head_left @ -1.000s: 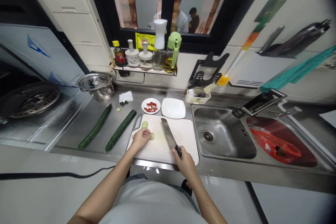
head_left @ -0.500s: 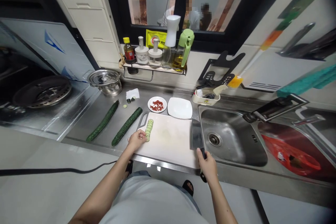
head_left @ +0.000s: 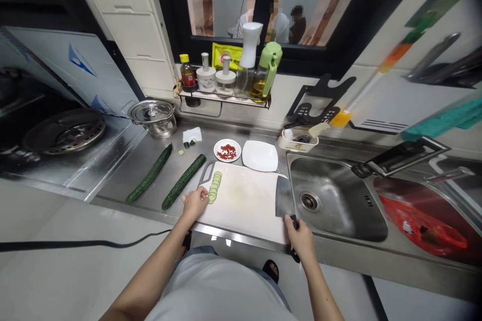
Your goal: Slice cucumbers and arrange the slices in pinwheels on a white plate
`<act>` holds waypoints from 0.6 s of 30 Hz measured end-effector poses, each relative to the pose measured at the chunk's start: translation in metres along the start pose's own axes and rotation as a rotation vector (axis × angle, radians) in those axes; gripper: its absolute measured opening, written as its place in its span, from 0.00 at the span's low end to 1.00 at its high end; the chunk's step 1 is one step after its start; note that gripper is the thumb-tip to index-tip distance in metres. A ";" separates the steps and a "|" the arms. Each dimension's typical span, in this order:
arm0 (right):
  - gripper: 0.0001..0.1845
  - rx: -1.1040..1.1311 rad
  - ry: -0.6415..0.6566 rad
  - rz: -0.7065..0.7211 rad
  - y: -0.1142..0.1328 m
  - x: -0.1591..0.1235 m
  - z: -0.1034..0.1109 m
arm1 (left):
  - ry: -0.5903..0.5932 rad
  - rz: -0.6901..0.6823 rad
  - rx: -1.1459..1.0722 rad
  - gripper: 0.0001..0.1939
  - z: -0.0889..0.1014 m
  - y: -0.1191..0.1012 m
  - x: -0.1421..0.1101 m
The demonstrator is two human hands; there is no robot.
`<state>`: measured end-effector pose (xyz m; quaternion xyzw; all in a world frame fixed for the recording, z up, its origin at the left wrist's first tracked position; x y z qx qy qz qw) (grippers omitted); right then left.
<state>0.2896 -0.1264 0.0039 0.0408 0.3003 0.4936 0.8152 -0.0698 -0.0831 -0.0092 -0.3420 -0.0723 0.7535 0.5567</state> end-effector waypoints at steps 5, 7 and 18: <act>0.26 -0.100 0.025 -0.053 0.010 -0.011 0.008 | -0.038 -0.030 0.044 0.07 -0.001 -0.002 -0.002; 0.26 -0.179 0.027 -0.080 0.011 -0.014 0.009 | -0.074 -0.049 0.042 0.06 -0.002 -0.004 -0.003; 0.24 -0.395 0.094 -0.023 0.004 -0.006 0.008 | -0.077 -0.228 -0.072 0.07 -0.015 -0.042 0.000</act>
Point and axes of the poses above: each hand's wrist, its own x-axis towards the middle knuckle, its own z-axis out of the back of the hand, y = z × x, the point moved 1 cm from there along x, towards the middle knuckle, and after that the axes turned 11 degrees about y, right-handed, at the moved point
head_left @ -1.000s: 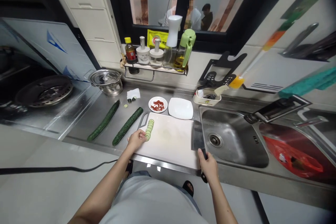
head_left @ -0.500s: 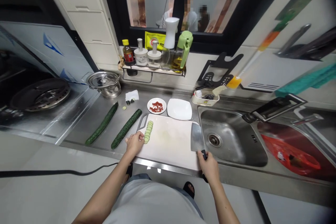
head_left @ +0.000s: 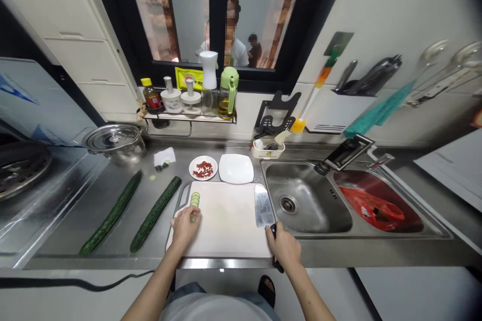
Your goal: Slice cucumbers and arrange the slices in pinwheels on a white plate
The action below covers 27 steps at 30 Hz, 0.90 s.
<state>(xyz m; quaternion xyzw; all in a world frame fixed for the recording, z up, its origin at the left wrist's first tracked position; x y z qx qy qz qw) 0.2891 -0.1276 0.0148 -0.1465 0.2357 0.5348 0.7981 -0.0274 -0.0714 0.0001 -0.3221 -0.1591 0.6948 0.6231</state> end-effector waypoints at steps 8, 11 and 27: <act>0.23 -0.017 -0.050 0.002 0.003 0.014 0.029 | 0.048 -0.013 0.016 0.10 -0.015 -0.031 0.039; 0.20 0.030 -0.136 0.054 0.015 0.035 0.055 | 0.063 0.044 0.078 0.13 -0.012 -0.054 0.065; 0.22 0.164 -0.074 0.109 0.093 0.160 0.100 | 0.152 0.162 0.192 0.14 -0.029 -0.100 0.141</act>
Point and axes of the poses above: each hand's wrist, its own x-axis towards the middle knuckle, its own z-axis out of the back of the hand, y = z × x, the point moved 1 cm from there along x, towards the middle knuckle, and after that the axes turned 11 degrees about y, right-handed, at the moved point
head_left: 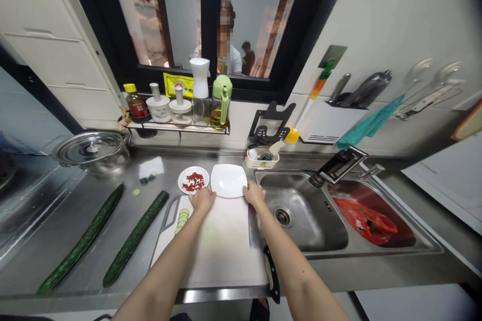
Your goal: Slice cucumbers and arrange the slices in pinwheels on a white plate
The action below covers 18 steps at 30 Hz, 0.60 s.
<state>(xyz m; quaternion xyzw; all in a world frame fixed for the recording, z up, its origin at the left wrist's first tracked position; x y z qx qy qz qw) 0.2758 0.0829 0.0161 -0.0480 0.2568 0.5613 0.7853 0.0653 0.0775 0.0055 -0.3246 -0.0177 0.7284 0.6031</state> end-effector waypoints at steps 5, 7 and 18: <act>0.26 0.076 0.027 -0.042 0.003 0.014 -0.011 | 0.029 0.031 -0.026 0.11 -0.005 -0.003 0.007; 0.24 0.097 0.035 -0.050 0.002 0.017 -0.013 | 0.033 0.037 -0.034 0.11 -0.006 -0.004 0.009; 0.19 0.230 -0.024 0.032 -0.012 -0.002 -0.007 | 0.050 0.015 -0.117 0.10 -0.002 0.009 -0.014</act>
Point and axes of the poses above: each hand's wrist, its own x-axis towards the middle knuckle, its own z-axis out of the back of the hand, y = z × x, the point moved 1 cm from there along x, towards the middle knuckle, and after that the axes turned 11 degrees about y, right-handed, at the moved point
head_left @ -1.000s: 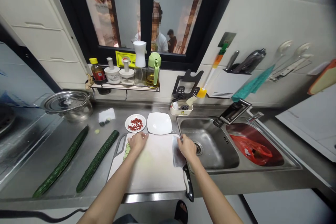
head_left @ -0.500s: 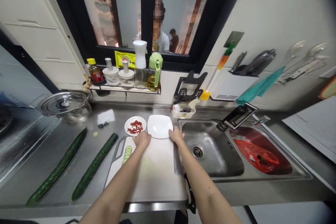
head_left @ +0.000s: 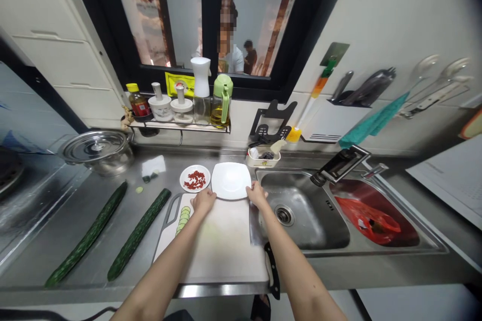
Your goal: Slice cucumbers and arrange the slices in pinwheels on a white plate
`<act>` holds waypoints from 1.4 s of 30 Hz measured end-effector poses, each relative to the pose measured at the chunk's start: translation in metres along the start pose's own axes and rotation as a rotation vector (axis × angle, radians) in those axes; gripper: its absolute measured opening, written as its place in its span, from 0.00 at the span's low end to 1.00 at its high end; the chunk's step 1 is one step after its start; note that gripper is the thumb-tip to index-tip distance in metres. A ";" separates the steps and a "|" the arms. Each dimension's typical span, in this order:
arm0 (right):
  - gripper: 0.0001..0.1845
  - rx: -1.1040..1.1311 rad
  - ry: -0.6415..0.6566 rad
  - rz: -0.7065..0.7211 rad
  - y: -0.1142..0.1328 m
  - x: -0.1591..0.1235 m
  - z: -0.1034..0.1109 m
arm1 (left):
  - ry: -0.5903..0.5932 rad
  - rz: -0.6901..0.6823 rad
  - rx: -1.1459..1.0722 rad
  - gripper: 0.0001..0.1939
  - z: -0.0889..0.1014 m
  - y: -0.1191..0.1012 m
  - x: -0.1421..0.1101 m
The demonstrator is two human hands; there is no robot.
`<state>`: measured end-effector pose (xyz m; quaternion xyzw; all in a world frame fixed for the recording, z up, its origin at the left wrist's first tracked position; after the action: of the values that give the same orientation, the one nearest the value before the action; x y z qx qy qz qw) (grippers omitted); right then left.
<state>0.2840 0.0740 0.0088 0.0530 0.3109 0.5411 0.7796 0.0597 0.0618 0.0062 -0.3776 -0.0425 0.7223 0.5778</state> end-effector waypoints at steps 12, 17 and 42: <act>0.14 0.402 -0.007 0.224 -0.032 -0.122 -0.070 | 0.025 -0.069 0.019 0.13 -0.016 0.090 -0.106; 0.13 0.350 0.004 0.198 -0.037 -0.142 -0.086 | 0.057 -0.038 0.074 0.13 -0.020 0.105 -0.130; 0.20 -0.084 0.109 0.082 -0.021 -0.158 -0.078 | 0.044 -0.001 0.160 0.16 -0.008 0.126 -0.149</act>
<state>0.2237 -0.0932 0.0053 0.0036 0.3274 0.5873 0.7402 -0.0291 -0.1120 0.0116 -0.3461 0.0277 0.7145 0.6074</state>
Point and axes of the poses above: each hand's wrist, its own x-axis towards the middle knuckle, its own z-axis out of the back of the hand, y = z × x, the point moved 1 cm from there along x, towards the middle knuckle, and after that the axes turned 11 degrees about y, right-handed, at the moved point
